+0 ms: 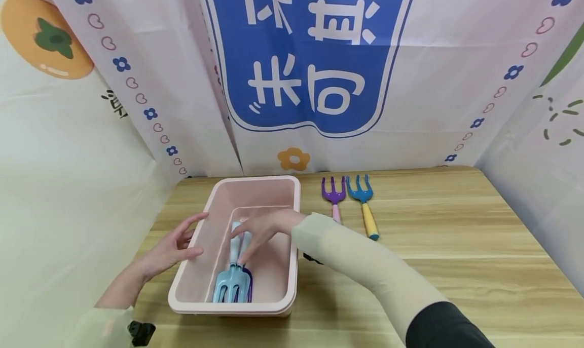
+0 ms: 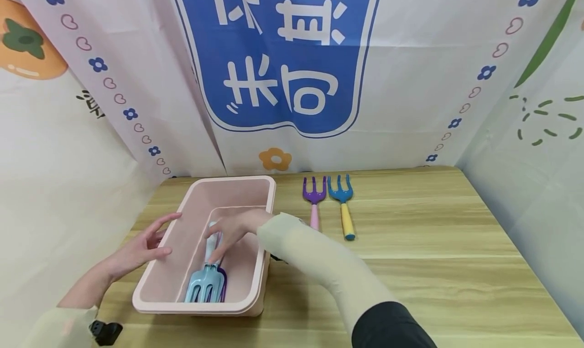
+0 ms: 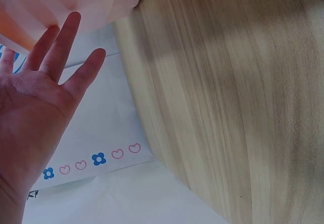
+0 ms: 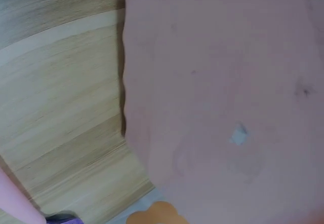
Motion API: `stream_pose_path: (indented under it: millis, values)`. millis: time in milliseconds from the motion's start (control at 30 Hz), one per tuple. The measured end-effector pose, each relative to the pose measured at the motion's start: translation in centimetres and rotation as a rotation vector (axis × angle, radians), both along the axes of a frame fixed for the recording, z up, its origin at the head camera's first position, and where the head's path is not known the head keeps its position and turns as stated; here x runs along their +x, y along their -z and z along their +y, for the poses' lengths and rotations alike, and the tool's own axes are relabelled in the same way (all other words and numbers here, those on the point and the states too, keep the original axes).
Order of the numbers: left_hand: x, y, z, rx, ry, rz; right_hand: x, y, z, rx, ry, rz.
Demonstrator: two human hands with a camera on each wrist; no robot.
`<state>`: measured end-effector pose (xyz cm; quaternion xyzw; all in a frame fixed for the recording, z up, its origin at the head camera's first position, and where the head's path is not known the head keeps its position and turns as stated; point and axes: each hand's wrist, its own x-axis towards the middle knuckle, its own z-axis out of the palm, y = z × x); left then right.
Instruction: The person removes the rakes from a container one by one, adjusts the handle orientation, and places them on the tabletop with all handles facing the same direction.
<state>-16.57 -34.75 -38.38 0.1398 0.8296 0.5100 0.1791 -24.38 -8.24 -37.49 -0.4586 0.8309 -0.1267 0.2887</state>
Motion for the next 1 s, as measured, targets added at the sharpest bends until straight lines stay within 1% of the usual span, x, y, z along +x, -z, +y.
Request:
stream_pose_path:
  millis: [133, 200, 433, 567, 633, 800, 867, 1000]
  values:
    - [0.0, 0.1, 0.1, 0.017, 0.02, 0.006, 0.5, 0.0, -0.5, -0.023, -0.013, -0.104]
    - [0.0, 0.1, 0.2, 0.02, 0.023, 0.009, 0.8, 0.1, -0.8, -0.017, -0.028, -0.117]
    - [0.0, 0.1, 0.1, 0.006, 0.013, 0.01, 1.4, 0.3, -0.9, 0.073, -0.009, -0.181]
    - [-0.1, 0.2, 0.1, 0.003, 0.007, 0.007, 1.4, 0.4, -0.8, 0.074, -0.014, -0.169]
    - [0.0, 0.2, 0.1, 0.003, 0.011, 0.014, 1.3, 0.3, -0.6, 0.077, -0.019, -0.134]
    - [0.1, 0.1, 0.0, 0.021, 0.025, 0.025, 0.8, 0.0, 0.4, 0.137, 0.003, -0.077]
    - [0.2, 0.0, -0.1, 0.031, 0.024, 0.023, 0.6, -0.1, 0.8, 0.152, 0.014, -0.078]
    - [0.2, -0.1, -0.1, 0.044, 0.022, 0.016, 0.2, -0.1, 1.0, 0.144, -0.011, -0.053]
